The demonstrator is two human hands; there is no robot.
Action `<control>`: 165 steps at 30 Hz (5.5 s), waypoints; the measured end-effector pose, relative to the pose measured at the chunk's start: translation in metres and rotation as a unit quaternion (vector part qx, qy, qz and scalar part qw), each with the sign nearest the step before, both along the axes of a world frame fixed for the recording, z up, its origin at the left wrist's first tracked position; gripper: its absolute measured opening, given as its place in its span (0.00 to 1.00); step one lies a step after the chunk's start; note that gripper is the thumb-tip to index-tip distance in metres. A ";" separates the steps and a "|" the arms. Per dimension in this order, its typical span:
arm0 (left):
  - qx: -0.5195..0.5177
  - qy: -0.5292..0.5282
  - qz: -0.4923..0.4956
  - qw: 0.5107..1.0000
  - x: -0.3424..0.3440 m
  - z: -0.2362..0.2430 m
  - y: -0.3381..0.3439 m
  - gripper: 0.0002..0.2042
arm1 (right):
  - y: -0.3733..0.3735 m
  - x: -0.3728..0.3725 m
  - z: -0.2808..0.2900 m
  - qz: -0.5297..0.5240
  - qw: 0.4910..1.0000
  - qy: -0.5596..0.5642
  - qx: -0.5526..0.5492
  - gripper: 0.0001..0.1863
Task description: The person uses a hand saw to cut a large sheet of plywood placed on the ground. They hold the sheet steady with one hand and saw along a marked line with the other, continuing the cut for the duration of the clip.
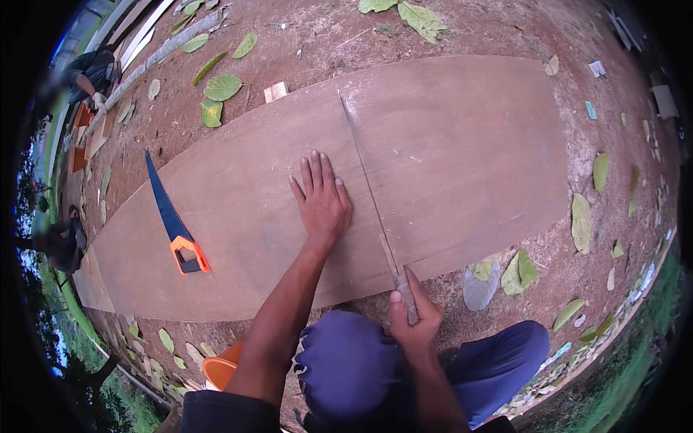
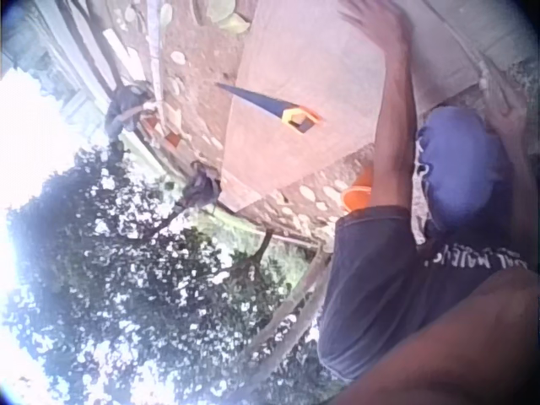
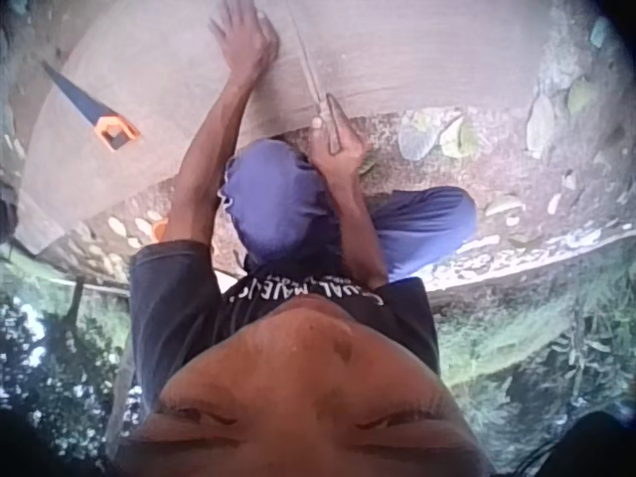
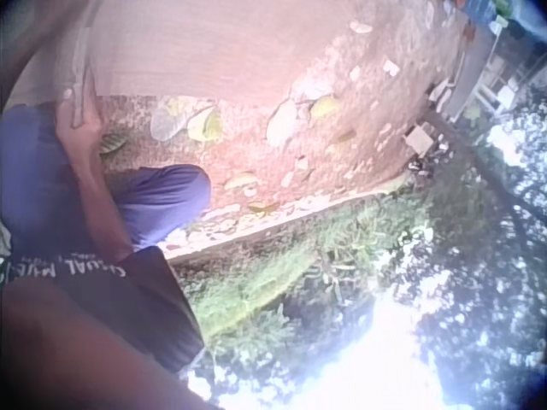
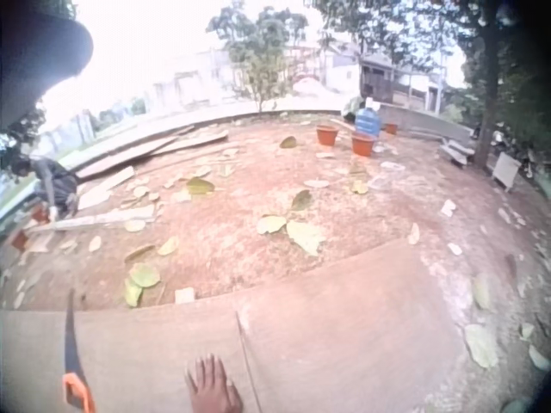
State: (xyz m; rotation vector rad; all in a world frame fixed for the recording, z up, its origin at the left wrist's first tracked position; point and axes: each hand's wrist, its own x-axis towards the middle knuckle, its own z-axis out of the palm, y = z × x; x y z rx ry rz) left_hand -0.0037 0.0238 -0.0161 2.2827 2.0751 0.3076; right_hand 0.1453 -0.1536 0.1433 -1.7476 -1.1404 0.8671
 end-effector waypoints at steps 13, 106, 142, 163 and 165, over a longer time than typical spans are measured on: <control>0.007 0.005 0.006 1.000 -0.003 0.000 0.009 0.30 | 0.017 -0.003 -0.023 -0.006 0.999 0.045 0.003 0.24; 0.014 -0.005 -0.003 1.000 0.005 -0.002 0.003 0.29 | -0.010 -0.003 -0.042 -0.018 0.997 0.072 -0.035 0.24; 0.025 -0.003 0.003 1.000 0.001 -0.002 0.013 0.29 | -0.015 0.000 -0.045 -0.019 0.996 0.075 -0.048 0.23; 0.018 -0.028 -0.012 0.999 0.007 -0.002 0.007 0.29 | 0.109 -0.014 -0.084 -0.041 0.990 0.130 0.043 0.21; 0.011 -0.020 0.000 1.000 0.002 -0.002 0.008 0.29 | 0.051 -0.011 -0.075 -0.024 0.994 0.100 -0.019 0.22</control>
